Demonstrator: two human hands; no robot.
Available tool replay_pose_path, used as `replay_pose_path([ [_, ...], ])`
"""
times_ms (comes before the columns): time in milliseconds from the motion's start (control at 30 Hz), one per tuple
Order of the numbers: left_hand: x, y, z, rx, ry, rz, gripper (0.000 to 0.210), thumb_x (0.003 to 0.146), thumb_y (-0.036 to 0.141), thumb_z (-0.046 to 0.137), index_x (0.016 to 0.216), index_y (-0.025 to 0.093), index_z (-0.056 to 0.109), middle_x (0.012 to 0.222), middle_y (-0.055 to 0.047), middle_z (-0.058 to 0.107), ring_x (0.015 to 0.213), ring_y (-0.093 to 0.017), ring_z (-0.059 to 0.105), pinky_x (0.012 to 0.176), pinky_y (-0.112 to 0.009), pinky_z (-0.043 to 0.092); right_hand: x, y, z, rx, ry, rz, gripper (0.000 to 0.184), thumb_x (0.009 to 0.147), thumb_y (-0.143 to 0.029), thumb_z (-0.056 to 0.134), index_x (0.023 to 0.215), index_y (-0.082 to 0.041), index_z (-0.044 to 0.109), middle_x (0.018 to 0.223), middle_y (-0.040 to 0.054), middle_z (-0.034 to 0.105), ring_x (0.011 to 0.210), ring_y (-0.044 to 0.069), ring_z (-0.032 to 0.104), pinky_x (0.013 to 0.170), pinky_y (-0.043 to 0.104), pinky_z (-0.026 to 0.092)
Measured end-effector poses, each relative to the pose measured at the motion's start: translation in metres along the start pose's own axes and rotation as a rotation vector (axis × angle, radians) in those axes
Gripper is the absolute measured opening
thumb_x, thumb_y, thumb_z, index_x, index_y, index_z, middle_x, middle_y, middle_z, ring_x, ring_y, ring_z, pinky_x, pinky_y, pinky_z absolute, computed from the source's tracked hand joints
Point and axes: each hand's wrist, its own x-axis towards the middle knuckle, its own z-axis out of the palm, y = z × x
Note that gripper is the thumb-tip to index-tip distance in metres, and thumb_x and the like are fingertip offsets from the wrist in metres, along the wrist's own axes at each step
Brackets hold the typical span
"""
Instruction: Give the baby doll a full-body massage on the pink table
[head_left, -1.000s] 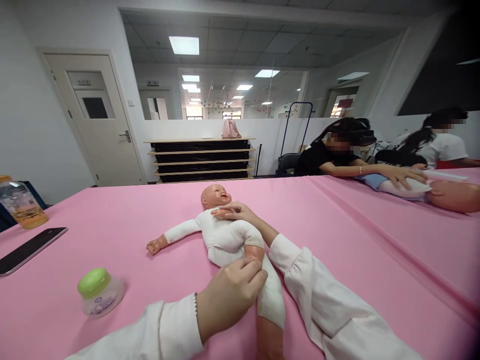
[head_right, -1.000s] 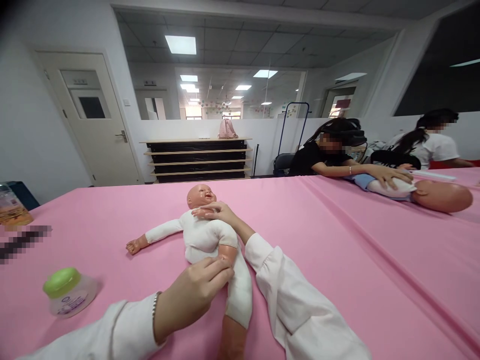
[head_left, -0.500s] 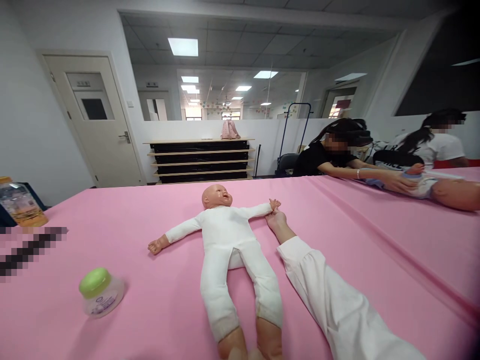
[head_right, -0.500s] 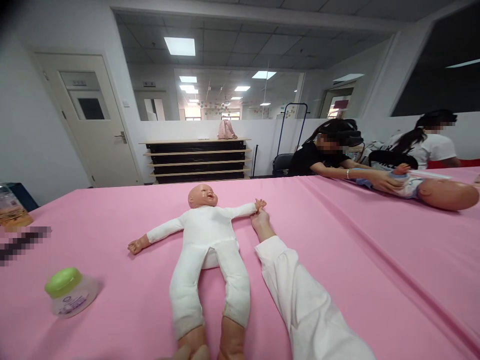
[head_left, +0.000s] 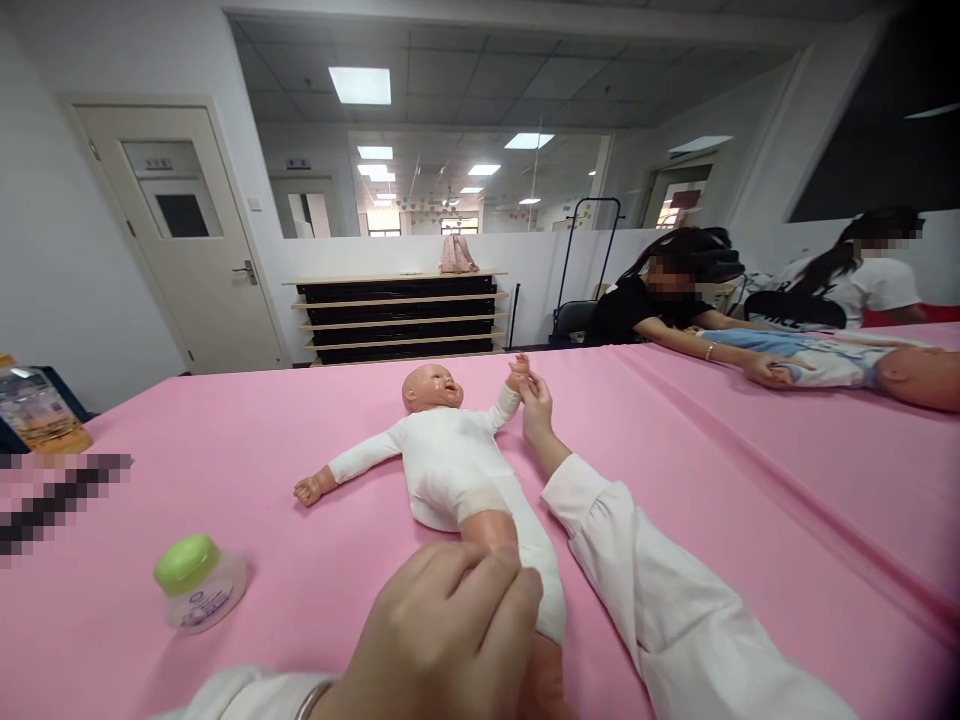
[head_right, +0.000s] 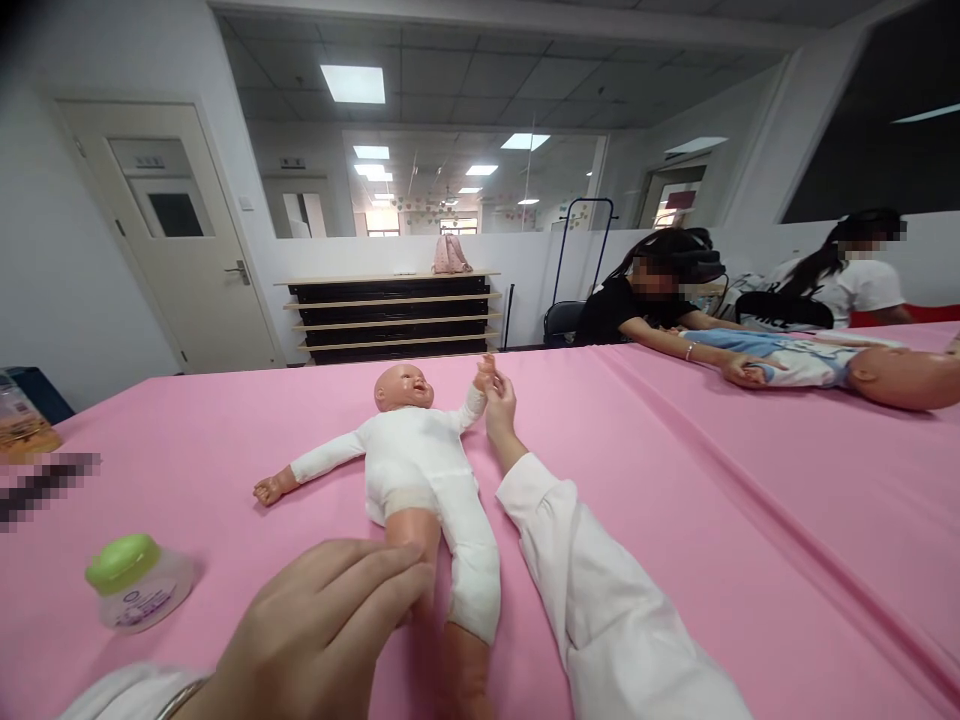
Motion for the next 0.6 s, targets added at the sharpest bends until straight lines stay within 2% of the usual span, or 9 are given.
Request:
replay_pose_path([
  [100, -0.004, -0.019, 0.024, -0.111, -0.053, 0.076, 0.024, 0.086, 0.004, 0.039, 0.093, 0.012, 0.061, 0.081, -0.005, 0.07, 0.065, -0.014, 0.06, 0.058, -0.026, 0.052, -0.026, -0.02, 0.026, -0.151, -0.409, -0.113, 0.04, 0.067, -0.044, 0.073, 0.1, -0.022, 0.068, 0.106, 0.0059, 0.071, 0.099, 0.023, 0.063, 0.094, 0.04, 0.046],
  [167, -0.018, -0.034, 0.046, -0.166, -0.083, 0.148, 0.026, 0.084, 0.0, 0.041, 0.095, 0.011, 0.061, 0.087, -0.005, 0.071, 0.065, -0.013, 0.06, 0.057, -0.025, 0.052, -0.044, -0.029, 0.038, -0.274, -0.798, -0.12, 0.035, 0.07, -0.044, 0.072, 0.098, -0.024, 0.071, 0.102, 0.0042, 0.073, 0.097, 0.024, 0.065, 0.093, 0.04, 0.047],
  [233, -0.033, -0.048, 0.066, -0.202, -0.132, 0.252, 0.027, 0.085, 0.001, 0.039, 0.093, 0.011, 0.061, 0.089, -0.005, 0.071, 0.069, -0.013, 0.061, 0.063, -0.025, 0.053, -0.057, -0.034, 0.046, -0.374, -1.09, -0.167, 0.026, 0.071, -0.044, 0.072, 0.09, -0.026, 0.074, 0.095, 0.0023, 0.075, 0.095, 0.024, 0.066, 0.094, 0.04, 0.047],
  [267, -0.039, -0.053, 0.074, -0.206, -0.135, 0.27, 0.027, 0.085, 0.001, 0.038, 0.093, 0.011, 0.062, 0.089, -0.005, 0.071, 0.073, -0.013, 0.062, 0.067, -0.025, 0.054, -0.061, -0.035, 0.048, -0.404, -1.178, -0.194, 0.023, 0.072, -0.044, 0.071, 0.087, -0.027, 0.075, 0.092, 0.0017, 0.075, 0.094, 0.024, 0.067, 0.094, 0.039, 0.046],
  [333, -0.044, -0.056, 0.08, -0.184, -0.145, 0.284, 0.027, 0.086, 0.001, 0.038, 0.094, 0.012, 0.061, 0.09, -0.005, 0.07, 0.077, -0.013, 0.063, 0.071, -0.025, 0.054, -0.064, -0.036, 0.05, -0.404, -1.245, -0.206, 0.022, 0.073, -0.044, 0.07, 0.086, -0.027, 0.076, 0.092, 0.0012, 0.076, 0.095, 0.024, 0.067, 0.096, 0.038, 0.046],
  [400, -0.037, -0.051, 0.073, -0.135, -0.179, 0.255, 0.028, 0.087, 0.002, 0.036, 0.095, 0.013, 0.061, 0.087, -0.005, 0.07, 0.073, -0.013, 0.062, 0.065, -0.025, 0.053, -0.062, -0.032, 0.046, -0.349, -1.179, -0.141, 0.024, 0.074, -0.043, 0.07, 0.092, -0.027, 0.075, 0.099, 0.0014, 0.075, 0.1, 0.024, 0.066, 0.097, 0.038, 0.045],
  [433, -0.03, -0.046, 0.065, -0.109, -0.205, 0.231, 0.028, 0.087, 0.003, 0.036, 0.094, 0.013, 0.061, 0.085, -0.004, 0.069, 0.068, -0.013, 0.06, 0.059, -0.025, 0.051, -0.058, -0.028, 0.042, -0.309, -1.082, -0.094, 0.026, 0.074, -0.041, 0.07, 0.095, -0.027, 0.074, 0.103, 0.0017, 0.074, 0.103, 0.023, 0.064, 0.097, 0.038, 0.044],
  [567, -0.002, -0.018, 0.02, -0.055, -0.263, 0.126, 0.023, 0.087, 0.008, 0.038, 0.085, 0.015, 0.059, 0.071, -0.002, 0.063, 0.057, -0.014, 0.054, 0.045, -0.026, 0.041, -0.032, -0.002, 0.011, -0.098, -0.298, 0.097, 0.023, 0.066, -0.033, 0.076, 0.085, -0.021, 0.071, 0.098, 0.0034, 0.073, 0.097, 0.021, 0.064, 0.091, 0.035, 0.047],
  [600, 0.0, -0.012, 0.01, -0.046, -0.246, 0.128, 0.021, 0.088, 0.01, 0.04, 0.081, 0.016, 0.059, 0.066, -0.002, 0.061, 0.055, -0.014, 0.054, 0.043, -0.026, 0.039, -0.023, 0.005, 0.0, -0.078, -0.155, 0.119, 0.018, 0.069, -0.034, 0.072, 0.08, -0.02, 0.068, 0.094, 0.0022, 0.073, 0.094, 0.019, 0.063, 0.089, 0.033, 0.048],
])
